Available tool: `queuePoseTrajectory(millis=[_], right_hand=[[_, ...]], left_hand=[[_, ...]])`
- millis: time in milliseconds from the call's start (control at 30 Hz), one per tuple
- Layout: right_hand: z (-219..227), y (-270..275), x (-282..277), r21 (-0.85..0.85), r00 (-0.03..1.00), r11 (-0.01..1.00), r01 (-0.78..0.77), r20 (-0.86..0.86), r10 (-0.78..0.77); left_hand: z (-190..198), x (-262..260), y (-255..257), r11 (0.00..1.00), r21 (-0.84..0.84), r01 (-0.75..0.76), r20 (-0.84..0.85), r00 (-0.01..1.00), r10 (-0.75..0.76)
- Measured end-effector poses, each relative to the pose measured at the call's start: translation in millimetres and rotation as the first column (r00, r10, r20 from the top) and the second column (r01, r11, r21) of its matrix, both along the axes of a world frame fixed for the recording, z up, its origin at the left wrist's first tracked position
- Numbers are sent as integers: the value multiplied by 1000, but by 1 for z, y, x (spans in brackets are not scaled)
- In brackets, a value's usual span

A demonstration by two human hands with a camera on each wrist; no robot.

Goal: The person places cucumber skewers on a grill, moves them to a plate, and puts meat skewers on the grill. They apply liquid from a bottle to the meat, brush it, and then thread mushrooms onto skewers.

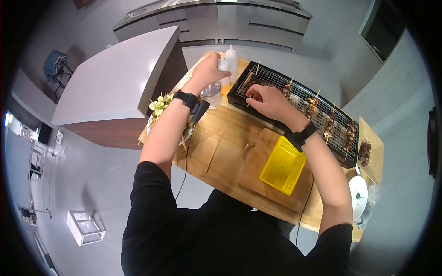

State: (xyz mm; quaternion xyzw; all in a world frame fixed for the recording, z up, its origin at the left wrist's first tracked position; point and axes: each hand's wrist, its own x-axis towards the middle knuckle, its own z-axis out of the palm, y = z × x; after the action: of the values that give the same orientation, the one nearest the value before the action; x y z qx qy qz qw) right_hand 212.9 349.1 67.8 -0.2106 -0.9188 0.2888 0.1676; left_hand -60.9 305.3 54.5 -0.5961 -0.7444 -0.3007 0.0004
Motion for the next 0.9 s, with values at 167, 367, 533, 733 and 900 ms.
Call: queuePoseTrajectory(millis=[167, 367, 533, 733, 900], right_hand=[[-1, 7, 17, -49, 999, 999, 14, -46, -16], [8, 6, 30, -85, 988, 994, 74, -132, -85], [33, -2, 37, -34, 964, 988, 148, -220, -152], [41, -7, 34, 55, 896, 992, 110, -437, -75], [40, -20, 57, -256, 925, 964, -73, -378, -30]], left_hand=[[-2, 6, -1, 998, -29, -56, -57, 997, 55], [19, 18, -12, 988, 93, -126, -95, 986, 135], [87, 41, -36, 971, 241, -10, -38, 999, 20], [129, 100, -65, 948, 252, 196, 186, 951, -247], [95, 126, -60, 881, 326, 344, 430, 776, -462]])
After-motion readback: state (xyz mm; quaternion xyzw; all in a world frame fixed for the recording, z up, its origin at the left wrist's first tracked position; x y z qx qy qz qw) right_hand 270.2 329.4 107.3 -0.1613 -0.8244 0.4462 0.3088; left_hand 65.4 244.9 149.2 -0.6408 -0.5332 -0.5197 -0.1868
